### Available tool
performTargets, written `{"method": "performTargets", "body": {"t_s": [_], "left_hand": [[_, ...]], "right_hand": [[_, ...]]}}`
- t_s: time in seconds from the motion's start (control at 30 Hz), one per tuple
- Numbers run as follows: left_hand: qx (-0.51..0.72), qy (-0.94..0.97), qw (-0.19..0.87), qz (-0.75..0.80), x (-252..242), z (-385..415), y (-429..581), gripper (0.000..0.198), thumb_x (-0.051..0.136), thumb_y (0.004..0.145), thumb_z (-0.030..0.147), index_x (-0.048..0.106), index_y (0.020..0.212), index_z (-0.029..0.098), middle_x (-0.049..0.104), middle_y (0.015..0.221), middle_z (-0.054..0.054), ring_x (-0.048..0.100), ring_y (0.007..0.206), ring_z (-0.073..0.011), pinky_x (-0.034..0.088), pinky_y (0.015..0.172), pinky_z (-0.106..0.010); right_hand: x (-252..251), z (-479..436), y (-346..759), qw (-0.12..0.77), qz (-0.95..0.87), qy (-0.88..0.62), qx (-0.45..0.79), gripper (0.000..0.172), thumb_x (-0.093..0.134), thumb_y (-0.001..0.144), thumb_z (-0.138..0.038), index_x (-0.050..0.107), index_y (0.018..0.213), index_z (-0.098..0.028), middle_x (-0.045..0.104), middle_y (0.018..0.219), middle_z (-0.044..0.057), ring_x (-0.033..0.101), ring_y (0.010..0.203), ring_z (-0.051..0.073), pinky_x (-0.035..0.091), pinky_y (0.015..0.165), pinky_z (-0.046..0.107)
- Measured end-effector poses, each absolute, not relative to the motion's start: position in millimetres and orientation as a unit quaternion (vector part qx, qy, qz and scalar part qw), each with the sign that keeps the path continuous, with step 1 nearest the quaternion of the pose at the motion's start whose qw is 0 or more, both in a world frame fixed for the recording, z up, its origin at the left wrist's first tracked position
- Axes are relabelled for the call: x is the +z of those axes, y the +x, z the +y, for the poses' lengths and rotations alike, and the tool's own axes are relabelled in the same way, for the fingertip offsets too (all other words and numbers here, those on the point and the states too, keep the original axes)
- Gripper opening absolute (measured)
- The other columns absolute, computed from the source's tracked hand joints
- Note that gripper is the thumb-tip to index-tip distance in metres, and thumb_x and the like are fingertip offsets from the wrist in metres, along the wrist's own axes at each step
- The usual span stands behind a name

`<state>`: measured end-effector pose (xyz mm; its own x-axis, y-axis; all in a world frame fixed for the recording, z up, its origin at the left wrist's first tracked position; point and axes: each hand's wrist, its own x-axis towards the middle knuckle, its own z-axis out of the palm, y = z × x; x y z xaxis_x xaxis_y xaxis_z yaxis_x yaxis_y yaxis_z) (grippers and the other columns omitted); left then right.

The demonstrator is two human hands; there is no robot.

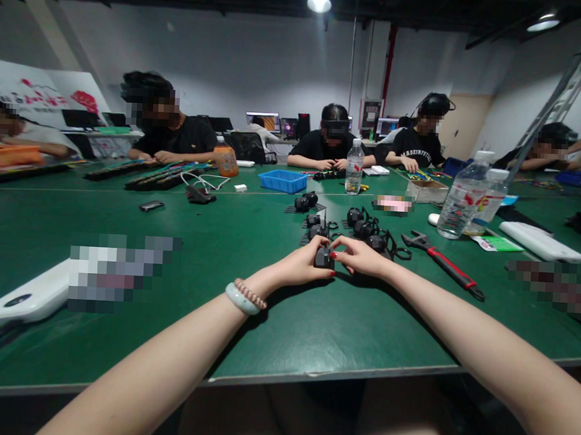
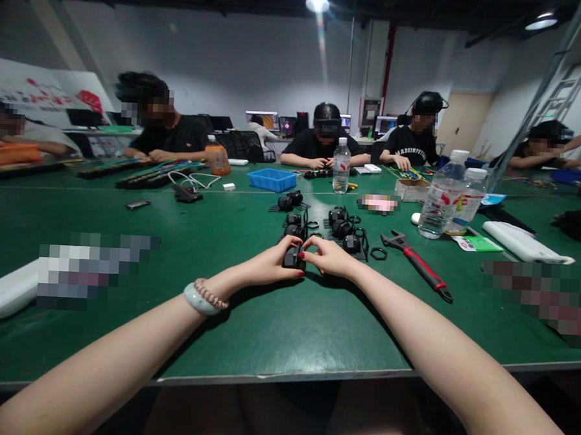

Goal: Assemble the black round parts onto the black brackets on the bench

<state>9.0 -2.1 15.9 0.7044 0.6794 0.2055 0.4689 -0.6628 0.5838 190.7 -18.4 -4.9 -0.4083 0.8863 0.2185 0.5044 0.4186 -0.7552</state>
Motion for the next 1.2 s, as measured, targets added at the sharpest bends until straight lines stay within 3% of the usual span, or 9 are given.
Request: {"method": "performTargets", "body": {"t_s": [0.8,1.0,1.2], "left_hand": [[0.203,0.892,0.246,0.321,15.4,-2.3,9.0,0.059,0.057,0.059,0.038,0.035,0.109,0.017,0.051,0.089,-0.004,0.051,0.075,-0.0168,0.040,0.065,-0.027],[0.205,0.895,0.241,0.313,14.2,-1.0,8.1,0.059,0.057,0.060,0.038,0.034,0.110,0.017,0.051,0.088,-0.003,0.051,0.075,-0.0164,0.040,0.064,-0.027],[0.207,0.895,0.247,0.308,15.0,-2.0,8.1,0.058,0.057,0.060,0.036,0.035,0.110,0.017,0.051,0.087,-0.004,0.050,0.075,-0.0165,0.040,0.064,-0.026]], "right_hand": [[-6.9,-17.2,190.2,0.319,-0.778,-0.455,0.293,0.034,0.039,0.075,-0.046,0.048,0.089,-0.017,0.042,0.045,-0.006,0.043,0.040,0.007,0.033,0.044,0.019],[-6.7,-20.3,192.5,0.328,-0.780,-0.434,0.309,0.041,0.041,0.074,-0.047,0.037,0.103,-0.019,0.042,0.047,-0.007,0.042,0.038,0.007,0.032,0.042,0.019],[-6.7,-22.1,194.8,0.326,-0.811,-0.403,0.271,0.049,0.051,0.068,-0.043,0.031,0.106,-0.020,0.035,0.047,-0.009,0.036,0.041,0.006,0.026,0.043,0.017]]}}
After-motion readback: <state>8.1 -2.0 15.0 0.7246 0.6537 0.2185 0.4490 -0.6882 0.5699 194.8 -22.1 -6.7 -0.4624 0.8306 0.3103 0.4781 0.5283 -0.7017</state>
